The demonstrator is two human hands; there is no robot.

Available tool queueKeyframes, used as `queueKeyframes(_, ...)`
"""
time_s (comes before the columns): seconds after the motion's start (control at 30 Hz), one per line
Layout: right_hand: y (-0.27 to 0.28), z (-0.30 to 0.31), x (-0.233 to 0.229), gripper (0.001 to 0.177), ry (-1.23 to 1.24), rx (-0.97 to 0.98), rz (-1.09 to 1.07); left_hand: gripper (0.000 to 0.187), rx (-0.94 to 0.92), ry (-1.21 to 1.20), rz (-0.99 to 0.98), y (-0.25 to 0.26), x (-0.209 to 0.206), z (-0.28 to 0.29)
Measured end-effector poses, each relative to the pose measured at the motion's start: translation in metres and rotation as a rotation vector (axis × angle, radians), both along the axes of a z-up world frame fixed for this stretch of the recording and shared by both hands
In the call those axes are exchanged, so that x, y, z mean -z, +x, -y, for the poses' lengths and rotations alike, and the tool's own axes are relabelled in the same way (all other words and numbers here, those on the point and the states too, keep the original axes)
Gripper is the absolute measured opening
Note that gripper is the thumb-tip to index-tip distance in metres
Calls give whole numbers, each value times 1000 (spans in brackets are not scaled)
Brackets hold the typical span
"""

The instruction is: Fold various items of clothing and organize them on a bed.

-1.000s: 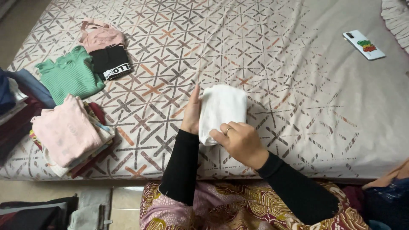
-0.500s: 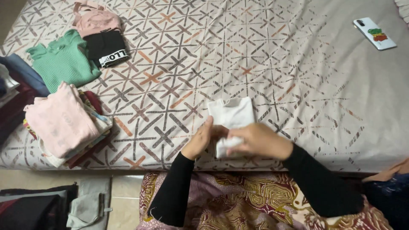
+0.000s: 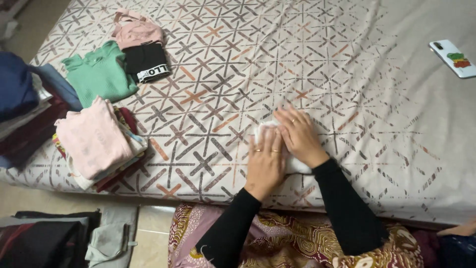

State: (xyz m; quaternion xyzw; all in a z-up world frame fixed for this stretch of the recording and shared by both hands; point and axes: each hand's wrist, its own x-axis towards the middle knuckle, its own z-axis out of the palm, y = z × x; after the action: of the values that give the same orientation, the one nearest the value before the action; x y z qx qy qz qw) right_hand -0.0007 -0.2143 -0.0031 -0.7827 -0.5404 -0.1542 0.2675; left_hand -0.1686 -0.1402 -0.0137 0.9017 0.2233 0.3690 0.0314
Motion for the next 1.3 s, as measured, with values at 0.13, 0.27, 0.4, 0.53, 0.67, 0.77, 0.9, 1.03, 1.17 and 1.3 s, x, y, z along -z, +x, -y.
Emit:
queueKeyframes(0.13,-14,22,20,56,-254,5,-99,72,208,-147,-208,-1,34,1)
queueKeyframes(0.27,-29,42,46,73,-107,406,-155,80,-23,-285,-275,-12,27,-5)
queueKeyframes(0.4,-71,48,45,64,-156,519,-89,62,-52,-581,-353,-27,-31,-12)
queueKeyframes(0.53,-88,38,12,52,114,370,-449,50,32,-809,-329,-12,-22,-34)
queueKeyframes(0.67,-104,25,-40,63,554,-165,-1253,45,603,-1797,463,-4,111,-77)
queueKeyframes(0.77,-144,15,-96,65,476,-330,-1477,48,761,-2145,494,-100,-16,-60)
queueKeyframes(0.9,-188,-25,-52,50,194,-472,-1439,57,895,-2437,731,-198,0,-53)
queueKeyframes(1.03,-266,-79,-12,41,-192,-679,-1600,66,578,-2132,1195,-298,38,-56)
queueKeyframes(1.17,-344,-122,41,45,-568,-820,-1484,84,-3,-1726,1375,-391,65,-49)
queueKeyframes(1.3,-434,-140,114,44,-855,-676,-1235,84,-316,-1577,1378,-479,147,-25)
